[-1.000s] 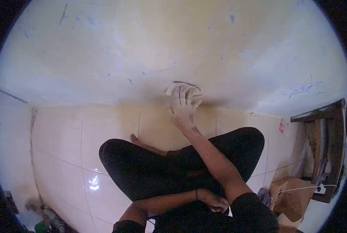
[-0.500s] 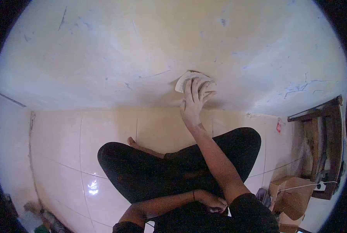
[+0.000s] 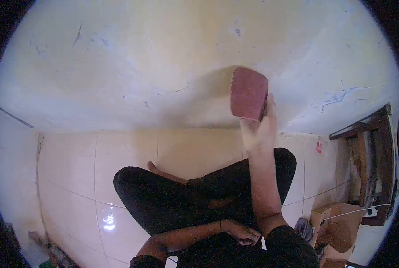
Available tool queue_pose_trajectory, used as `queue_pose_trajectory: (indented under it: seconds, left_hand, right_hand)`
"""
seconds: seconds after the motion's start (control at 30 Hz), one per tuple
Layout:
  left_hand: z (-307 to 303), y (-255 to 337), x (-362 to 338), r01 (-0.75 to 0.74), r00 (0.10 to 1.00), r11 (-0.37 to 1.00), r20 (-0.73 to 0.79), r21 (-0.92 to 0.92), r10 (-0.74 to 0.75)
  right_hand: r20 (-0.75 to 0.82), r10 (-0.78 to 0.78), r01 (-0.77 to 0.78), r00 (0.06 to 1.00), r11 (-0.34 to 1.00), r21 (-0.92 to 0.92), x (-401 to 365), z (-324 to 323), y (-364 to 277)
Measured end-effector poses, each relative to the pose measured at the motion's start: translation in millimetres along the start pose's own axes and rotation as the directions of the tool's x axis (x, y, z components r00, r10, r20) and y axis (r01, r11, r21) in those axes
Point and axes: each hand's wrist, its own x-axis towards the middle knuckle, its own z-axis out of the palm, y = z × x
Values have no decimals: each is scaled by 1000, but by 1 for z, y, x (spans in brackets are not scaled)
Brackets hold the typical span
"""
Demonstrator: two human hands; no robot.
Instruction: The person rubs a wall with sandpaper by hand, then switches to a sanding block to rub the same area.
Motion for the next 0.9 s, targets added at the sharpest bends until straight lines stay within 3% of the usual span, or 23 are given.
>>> queue_pose_trajectory:
  seconds: [0.03,0.1,0.17,0.27,0.33,0.4,0.47,0.57,0.7,0.8,0.9]
  left_hand:
    - [-5,-3,0,-111,993,982,55,155,103]
    - [-10,-11,2,-192,980,935,101,299,169]
    - [-5,1,-2,-126,992,947,52,295,116]
    - [5,31,-6,202,977,976,-58,-86,-207]
    - [4,25,-6,30,999,990,-38,135,-25]
    - [2,19,-5,1,1000,993,-21,120,1]
    - [1,16,-3,123,992,985,-7,-124,-125]
    - [-4,-6,4,45,999,996,-4,-73,-46]
    - [-4,4,0,71,997,997,3,-2,-71]
    - [-2,6,0,119,993,993,-6,-19,-119]
    - [1,17,-5,121,993,993,-12,-7,-121]
  right_hand:
    - [16,60,-60,998,997,55,2,3,-8]
    - [56,174,-181,983,971,159,4,7,-20]
    - [94,94,-101,991,993,65,7,5,-22]
    - [163,39,-39,986,999,-5,13,2,-29]
    - [186,-5,0,983,1000,29,12,3,-34]
    - [181,-80,59,980,991,119,10,8,-38]
    - [180,-95,82,979,993,79,13,4,-44]
    - [243,-102,93,965,994,50,20,-8,-54]
    - [311,-133,103,941,988,111,20,-15,-62]
    - [297,-134,59,945,967,249,25,-17,-64]
    - [409,-4,-226,912,829,511,29,-19,-60]
